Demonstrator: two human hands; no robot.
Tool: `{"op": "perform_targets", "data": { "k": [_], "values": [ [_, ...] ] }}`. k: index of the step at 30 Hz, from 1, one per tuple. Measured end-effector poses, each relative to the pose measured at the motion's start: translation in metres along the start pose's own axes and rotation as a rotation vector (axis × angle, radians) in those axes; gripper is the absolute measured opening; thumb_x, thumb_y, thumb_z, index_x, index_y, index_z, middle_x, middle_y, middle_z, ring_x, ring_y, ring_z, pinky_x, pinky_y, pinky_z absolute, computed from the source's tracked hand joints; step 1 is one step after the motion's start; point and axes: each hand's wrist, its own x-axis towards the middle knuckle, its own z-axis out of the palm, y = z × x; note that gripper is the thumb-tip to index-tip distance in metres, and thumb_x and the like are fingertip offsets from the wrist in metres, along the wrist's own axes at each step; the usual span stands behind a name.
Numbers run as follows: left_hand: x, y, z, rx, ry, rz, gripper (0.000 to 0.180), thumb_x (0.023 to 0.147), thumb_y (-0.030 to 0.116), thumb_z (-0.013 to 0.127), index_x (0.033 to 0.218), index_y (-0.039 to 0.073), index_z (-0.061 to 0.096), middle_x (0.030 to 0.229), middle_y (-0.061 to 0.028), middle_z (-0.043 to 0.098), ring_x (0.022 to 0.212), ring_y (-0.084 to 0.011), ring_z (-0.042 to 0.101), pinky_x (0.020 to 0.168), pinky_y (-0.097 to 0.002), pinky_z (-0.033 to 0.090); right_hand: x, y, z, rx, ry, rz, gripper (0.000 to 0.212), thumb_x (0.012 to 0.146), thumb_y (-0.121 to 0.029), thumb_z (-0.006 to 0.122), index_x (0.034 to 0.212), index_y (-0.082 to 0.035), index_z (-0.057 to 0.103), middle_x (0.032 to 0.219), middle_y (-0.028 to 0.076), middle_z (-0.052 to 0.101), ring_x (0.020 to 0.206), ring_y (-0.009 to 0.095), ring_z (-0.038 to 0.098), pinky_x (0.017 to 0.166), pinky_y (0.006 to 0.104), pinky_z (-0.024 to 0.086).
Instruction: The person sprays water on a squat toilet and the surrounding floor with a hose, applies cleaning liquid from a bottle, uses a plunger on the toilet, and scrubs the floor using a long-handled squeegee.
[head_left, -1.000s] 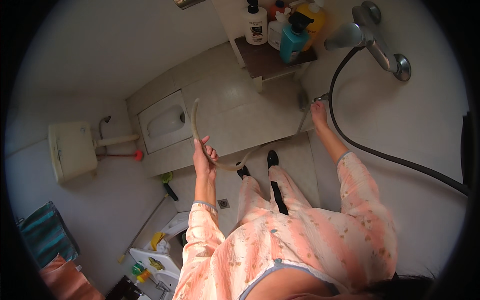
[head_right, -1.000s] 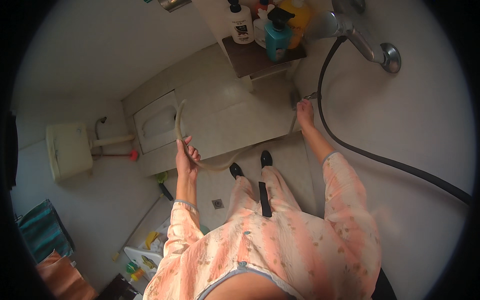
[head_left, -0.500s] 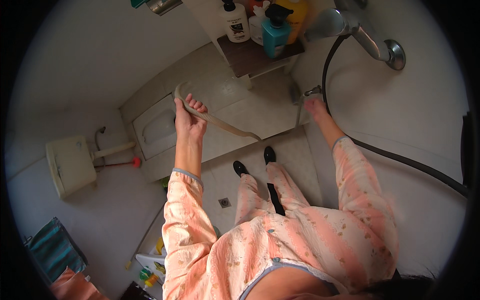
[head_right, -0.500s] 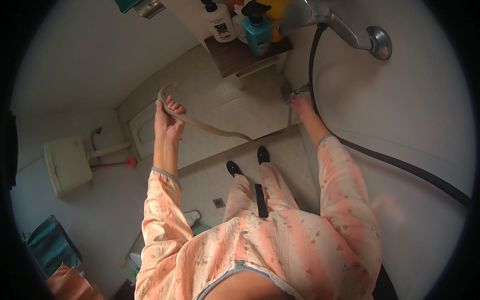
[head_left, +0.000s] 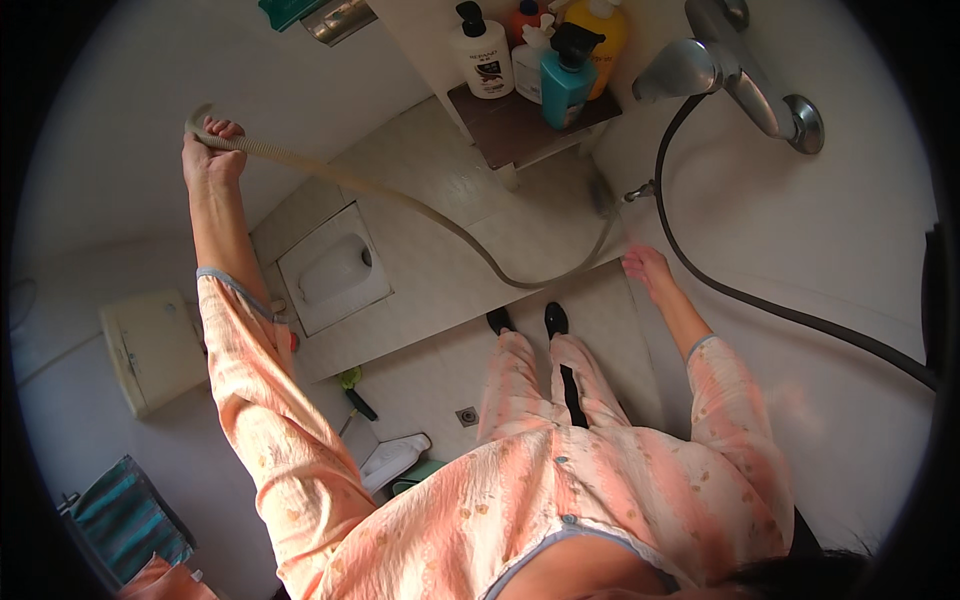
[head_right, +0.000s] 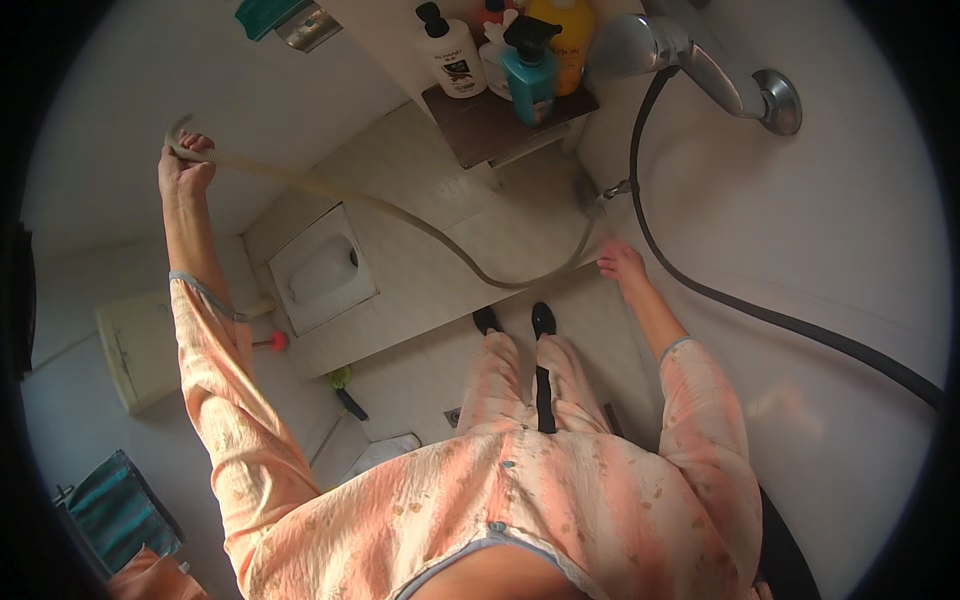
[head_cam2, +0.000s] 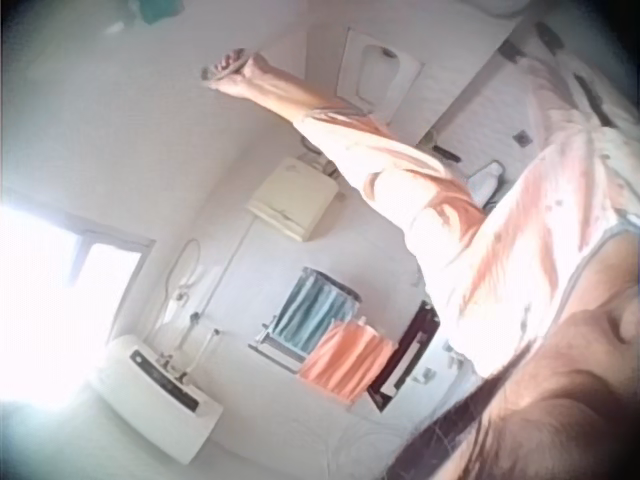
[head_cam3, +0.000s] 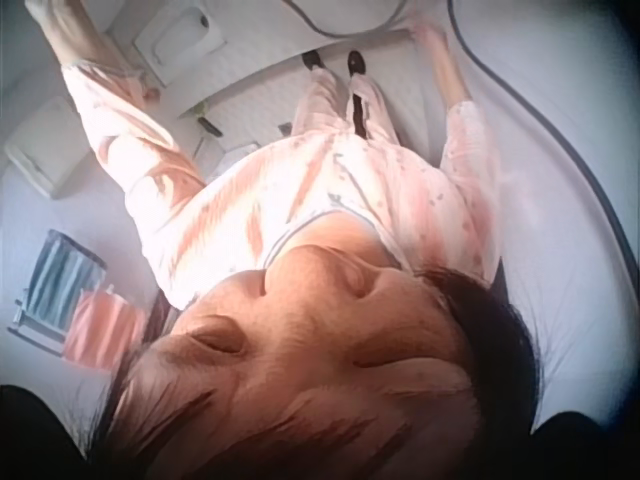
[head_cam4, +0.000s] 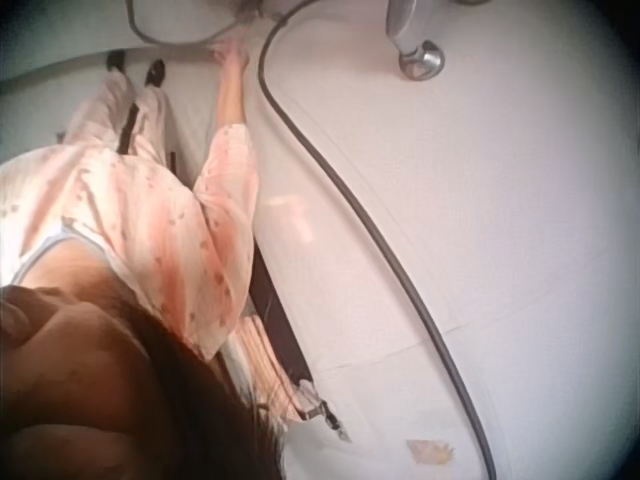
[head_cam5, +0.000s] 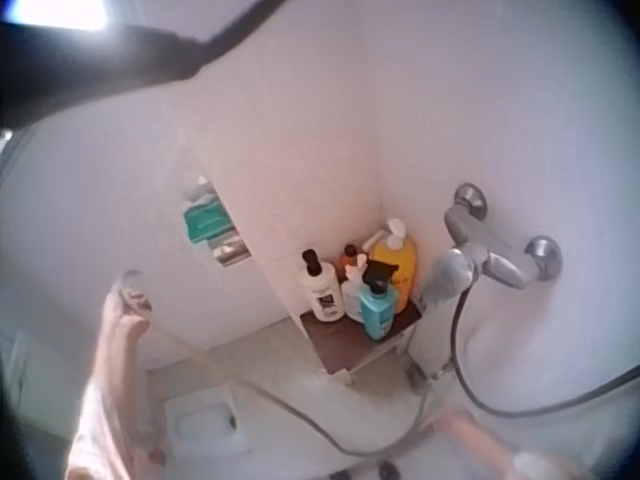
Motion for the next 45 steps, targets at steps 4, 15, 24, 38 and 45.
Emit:
{"op": "perform_targets", "data": {
  "k": [4, 15, 24, 38, 45],
  "values": [
    [-0.002, -0.012, -0.016, 0.180, -0.009, 0.028, 0.038, 0.097, 0.038, 0.032, 0.091, 0.003, 0.045, 0.065, -0.0007, 0.036, 0.055, -0.0131, 0.037, 0.046, -0.0223, 0.035, -0.019, 0.025, -0.001, -0.122, 0.050, 0.011, 0.026, 0.094, -0.015, 0.039, 0.114, -0.002, 0.049, 0.103, 0.011, 0.058, 0.086, 0.019, 0.060, 0.071, 0.0310, 0.051],
    [0.001, -0.001, -0.127, 0.493, -0.149, 0.045, 0.022, 0.092, 0.020, 0.052, 0.107, 0.003, 0.049, 0.092, -0.0051, 0.057, 0.070, -0.0119, 0.054, 0.060, -0.0251, 0.048, 0.000, -0.042, 0.035, -0.163, 0.192, -0.217, 0.060, 0.090, -0.031, 0.049, 0.137, -0.003, 0.026, 0.128, 0.012, 0.045, 0.106, 0.022, 0.053, 0.084, 0.0344, 0.047],
    [0.018, 0.075, -0.129, 0.581, -0.111, 0.192, 0.021, 0.092, 0.018, 0.051, 0.107, 0.003, 0.047, 0.095, -0.0063, 0.055, 0.073, -0.0139, 0.055, 0.061, -0.0284, 0.051, 0.164, -0.031, -0.025, -0.217, 0.458, -0.183, 0.055, 0.089, -0.039, 0.048, 0.133, -0.009, 0.033, 0.123, 0.012, 0.046, 0.107, 0.024, 0.050, 0.079, 0.0371, 0.046],
    [0.030, 0.081, -0.133, 0.534, 0.024, 0.161, 0.014, 0.093, 0.015, 0.048, 0.101, 0.003, 0.047, 0.092, -0.0064, 0.053, 0.067, -0.0139, 0.049, 0.054, -0.0251, 0.043, 0.130, -0.030, -0.047, -1.124, 0.378, -0.493, 0.041, 0.087, -0.007, 0.043, 0.127, 0.001, 0.041, 0.119, 0.023, 0.052, 0.111, 0.038, 0.049, 0.090, 0.0383, 0.041],
    [0.055, 0.102, -0.101, 0.503, 0.004, 0.247, 0.015, 0.093, 0.015, 0.048, 0.101, 0.003, 0.046, 0.090, -0.0070, 0.054, 0.066, -0.0143, 0.049, 0.052, -0.0256, 0.043, 0.068, 0.012, -0.019, -1.011, 0.725, -0.506, 0.060, 0.086, -0.014, 0.048, 0.135, 0.009, 0.022, 0.137, 0.029, 0.031, 0.127, 0.039, 0.032, 0.106, 0.0372, 0.027]
  ]
}}
